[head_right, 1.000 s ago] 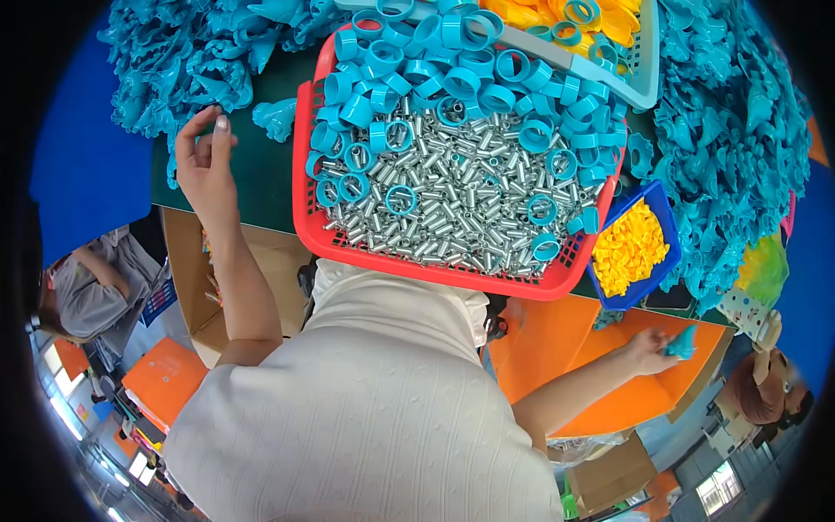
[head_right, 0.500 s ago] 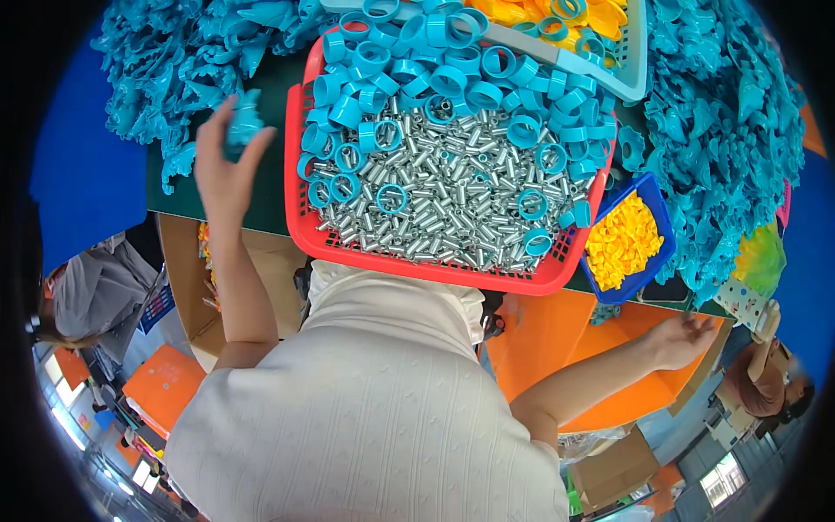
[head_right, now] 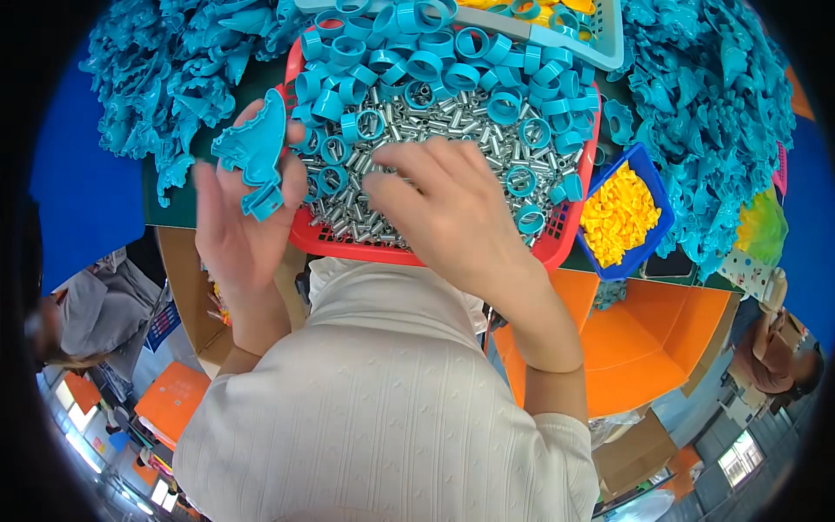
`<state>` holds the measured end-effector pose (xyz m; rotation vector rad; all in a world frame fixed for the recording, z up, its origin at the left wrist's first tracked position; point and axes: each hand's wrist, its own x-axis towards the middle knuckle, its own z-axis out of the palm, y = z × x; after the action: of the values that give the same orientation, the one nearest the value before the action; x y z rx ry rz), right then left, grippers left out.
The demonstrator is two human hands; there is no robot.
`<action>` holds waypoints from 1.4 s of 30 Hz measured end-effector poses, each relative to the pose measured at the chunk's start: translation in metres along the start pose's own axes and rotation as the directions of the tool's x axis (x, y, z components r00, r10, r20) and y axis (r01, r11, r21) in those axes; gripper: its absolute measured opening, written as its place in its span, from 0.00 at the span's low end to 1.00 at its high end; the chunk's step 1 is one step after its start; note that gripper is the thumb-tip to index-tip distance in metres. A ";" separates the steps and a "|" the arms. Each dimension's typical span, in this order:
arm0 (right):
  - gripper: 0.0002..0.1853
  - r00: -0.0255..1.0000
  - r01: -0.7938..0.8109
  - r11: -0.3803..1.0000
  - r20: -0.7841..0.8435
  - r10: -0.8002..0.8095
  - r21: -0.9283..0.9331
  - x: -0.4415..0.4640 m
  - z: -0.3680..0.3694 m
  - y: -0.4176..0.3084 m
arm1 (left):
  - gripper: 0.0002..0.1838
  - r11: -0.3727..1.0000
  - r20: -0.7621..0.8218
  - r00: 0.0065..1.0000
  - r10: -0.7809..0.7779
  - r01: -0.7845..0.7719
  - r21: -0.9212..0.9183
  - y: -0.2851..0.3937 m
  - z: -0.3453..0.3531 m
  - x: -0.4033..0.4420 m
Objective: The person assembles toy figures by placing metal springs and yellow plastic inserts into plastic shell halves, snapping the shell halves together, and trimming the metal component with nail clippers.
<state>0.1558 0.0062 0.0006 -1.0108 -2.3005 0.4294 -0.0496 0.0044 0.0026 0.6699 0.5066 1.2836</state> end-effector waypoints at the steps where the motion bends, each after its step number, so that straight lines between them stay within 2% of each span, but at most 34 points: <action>1: 0.11 1.000 0.004 1.000 0.001 -0.004 0.003 0.002 0.000 0.001 | 0.31 0.985 -0.060 0.995 0.076 -0.065 0.158 -0.001 0.002 -0.002; 2: 0.11 0.999 -0.047 0.998 -0.021 0.046 -0.045 0.003 0.000 0.003 | 0.31 0.985 -0.064 0.995 0.080 -0.069 0.161 0.000 0.005 -0.002; 4: 0.10 0.991 -0.110 0.986 -0.088 0.099 -0.128 0.005 0.001 0.008 | 0.30 0.931 -0.215 0.969 0.121 -0.036 0.364 0.003 0.011 -0.001; 7: 0.10 0.983 -0.139 0.983 -0.140 0.122 -0.121 0.007 -0.001 0.012 | 0.31 0.902 -0.121 0.988 0.100 -0.039 0.429 0.000 0.009 -0.001; 8: 0.10 0.982 -0.144 0.982 -0.144 0.126 -0.125 0.007 -0.002 0.013 | 0.31 0.903 -0.115 0.989 0.097 -0.038 0.428 -0.001 0.011 -0.001; 10: 0.10 0.985 -0.157 0.978 -0.097 0.144 -0.139 0.009 -0.004 0.012 | 0.31 0.942 -0.042 0.998 -0.039 0.051 0.330 -0.005 0.016 -0.005; 11: 0.10 0.984 -0.160 0.977 -0.098 0.147 -0.142 0.009 -0.004 0.010 | 0.31 0.943 -0.039 0.998 -0.041 0.052 0.329 -0.006 0.017 -0.005; 13: 0.10 0.986 -0.160 0.978 0.025 0.165 -0.133 0.011 -0.001 0.004 | 0.32 0.966 -0.084 0.996 -0.037 0.057 0.253 -0.009 0.019 -0.005; 18: 0.09 0.981 -0.195 0.966 -0.021 0.194 -0.168 0.014 0.012 0.003 | 0.33 0.959 -0.065 0.996 -0.065 0.081 0.272 -0.013 0.021 -0.008; 20: 0.10 0.978 -0.197 0.899 -0.020 0.206 -0.391 0.016 0.017 0.001 | 0.34 0.959 -0.072 0.994 -0.085 0.102 0.263 -0.013 0.022 -0.010; 23: 0.10 0.971 -0.212 0.888 0.014 0.239 -0.407 0.015 0.016 -0.001 | 0.35 0.932 -0.075 0.992 -0.106 0.125 0.339 -0.012 0.019 -0.014; 24: 0.10 0.971 -0.210 0.889 0.016 0.237 -0.407 0.014 0.015 -0.003 | 0.35 0.926 -0.127 0.988 -0.087 0.127 0.355 -0.012 0.020 -0.015; 26: 0.09 0.978 -0.208 0.934 -0.042 0.205 -0.289 0.012 0.012 -0.005 | 0.35 0.920 -0.180 0.982 -0.065 0.128 0.370 -0.011 0.020 -0.014; 28: 0.08 0.978 -0.204 0.917 -0.033 0.205 -0.343 0.010 0.013 -0.004 | 0.32 0.902 -0.231 0.971 -0.066 0.157 0.402 -0.011 0.019 -0.011; 29: 0.08 0.978 -0.198 0.897 -0.024 0.206 -0.396 0.009 0.013 -0.003 | 0.32 0.903 -0.228 0.971 -0.069 0.158 0.400 -0.012 0.018 -0.008; 31: 0.08 0.974 -0.208 0.897 0.002 0.227 -0.390 0.012 0.010 -0.003 | 0.30 0.865 -0.170 0.985 -0.034 0.114 0.488 -0.011 0.015 -0.005; 34: 0.07 0.969 -0.226 0.908 0.013 0.246 -0.352 0.013 0.011 -0.002 | 0.28 0.826 -0.211 0.977 0.007 0.113 0.552 -0.010 0.014 -0.007; 38: 0.07 0.965 -0.256 0.910 -0.036 0.259 -0.326 0.008 0.007 0.005 | 0.23 0.886 -0.287 0.957 0.042 0.097 0.454 -0.011 0.016 -0.006; 40: 0.08 0.961 -0.277 0.908 -0.062 0.271 -0.316 0.006 0.000 0.004 | 0.18 0.952 -0.328 0.945 0.019 0.082 0.294 -0.012 0.007 -0.008; 42: 0.08 0.955 -0.297 0.904 -0.089 0.284 -0.306 0.004 -0.003 0.005 | 0.18 0.967 -0.271 0.962 0.016 0.054 0.249 -0.012 0.001 -0.008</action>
<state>0.1579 0.0124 0.0017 -1.5184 -2.2294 0.1506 -0.0421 -0.0056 -0.0050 0.7023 0.9134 1.3111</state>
